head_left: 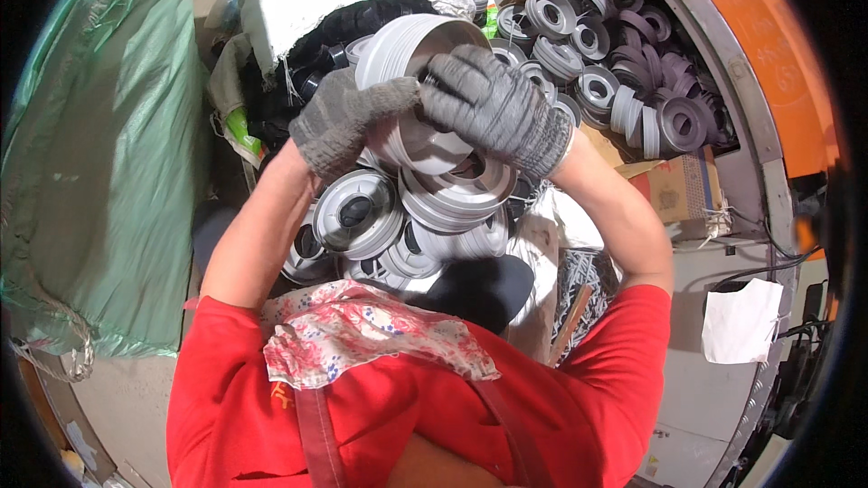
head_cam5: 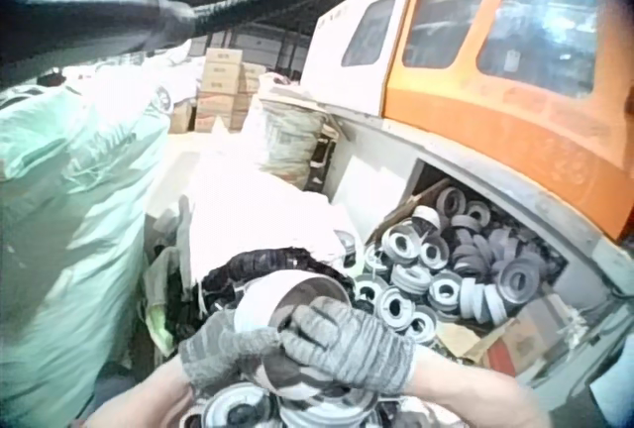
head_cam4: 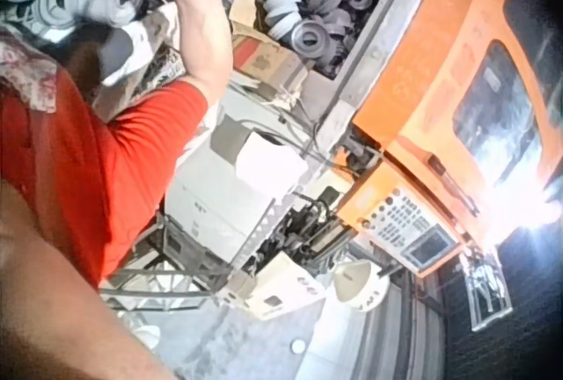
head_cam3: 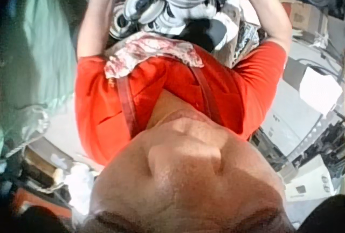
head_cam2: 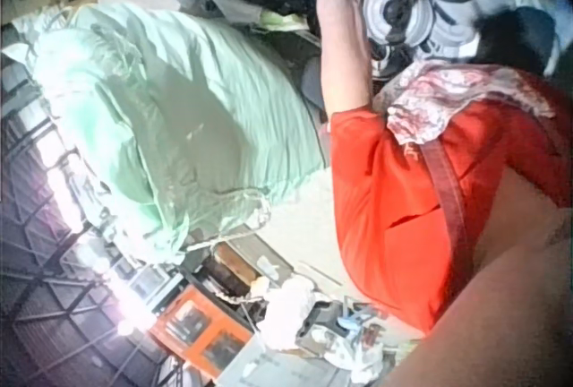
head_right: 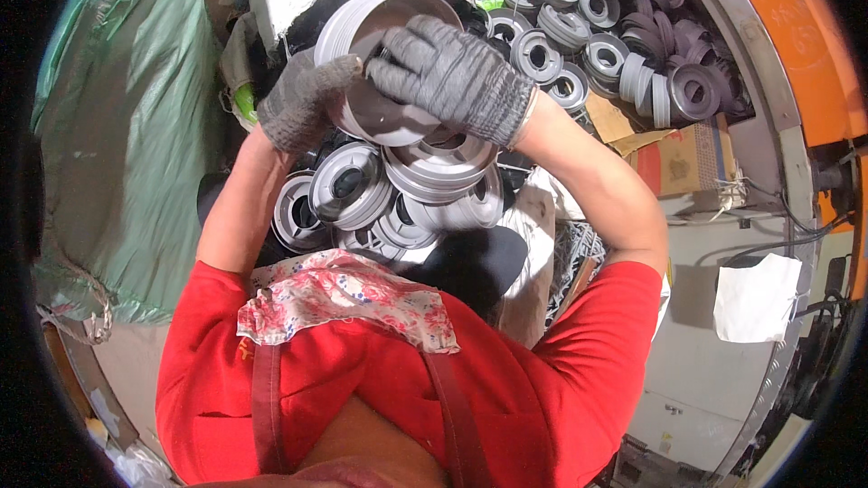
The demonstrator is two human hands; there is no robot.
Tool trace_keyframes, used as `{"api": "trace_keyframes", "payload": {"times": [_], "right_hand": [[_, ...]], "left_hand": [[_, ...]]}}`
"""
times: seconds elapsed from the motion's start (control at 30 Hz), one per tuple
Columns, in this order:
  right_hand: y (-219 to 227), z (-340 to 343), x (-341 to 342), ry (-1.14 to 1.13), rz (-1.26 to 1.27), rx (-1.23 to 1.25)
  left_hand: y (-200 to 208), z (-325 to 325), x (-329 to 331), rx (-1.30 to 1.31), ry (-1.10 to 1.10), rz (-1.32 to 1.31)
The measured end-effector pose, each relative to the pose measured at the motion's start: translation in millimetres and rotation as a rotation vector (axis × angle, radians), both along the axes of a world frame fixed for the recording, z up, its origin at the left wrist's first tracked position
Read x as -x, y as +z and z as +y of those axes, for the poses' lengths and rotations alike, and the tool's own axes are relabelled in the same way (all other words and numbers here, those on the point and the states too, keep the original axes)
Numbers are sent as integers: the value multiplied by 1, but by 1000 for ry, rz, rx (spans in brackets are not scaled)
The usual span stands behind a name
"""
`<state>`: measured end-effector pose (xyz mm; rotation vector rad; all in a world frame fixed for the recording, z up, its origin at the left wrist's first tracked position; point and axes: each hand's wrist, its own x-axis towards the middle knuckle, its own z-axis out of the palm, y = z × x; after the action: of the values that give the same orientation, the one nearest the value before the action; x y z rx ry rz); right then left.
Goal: The person sits on the floor and repeatedly picks up gray circular plastic parts and black caps, inserting the caps into the parts and stacking them. They occasionally reach into a green bag to retrieve more components.
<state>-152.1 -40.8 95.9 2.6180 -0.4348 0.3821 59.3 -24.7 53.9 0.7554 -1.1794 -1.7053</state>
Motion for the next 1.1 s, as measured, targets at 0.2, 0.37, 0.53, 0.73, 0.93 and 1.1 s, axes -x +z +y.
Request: {"api": "trace_keyframes", "payload": {"times": [0.2,0.37,0.53,0.73,0.93,1.1], "right_hand": [[-10,11,5,-12,127,-18],[-13,7,7,-151,-126,-284],[-27,2,12,-64,-135,-97],[-25,-7,16,119,9,83],[-26,-2,23,125,28,3],[-29,-5,25,25,-47,-6]], "left_hand": [[-15,-13,2,-10,-99,21],[-16,4,18,-189,-18,285],[-18,4,20,-82,12,136],[-18,-15,12,-35,-50,77],[-15,-33,3,-54,-215,-82],[-2,-25,16,2,-208,1]]}}
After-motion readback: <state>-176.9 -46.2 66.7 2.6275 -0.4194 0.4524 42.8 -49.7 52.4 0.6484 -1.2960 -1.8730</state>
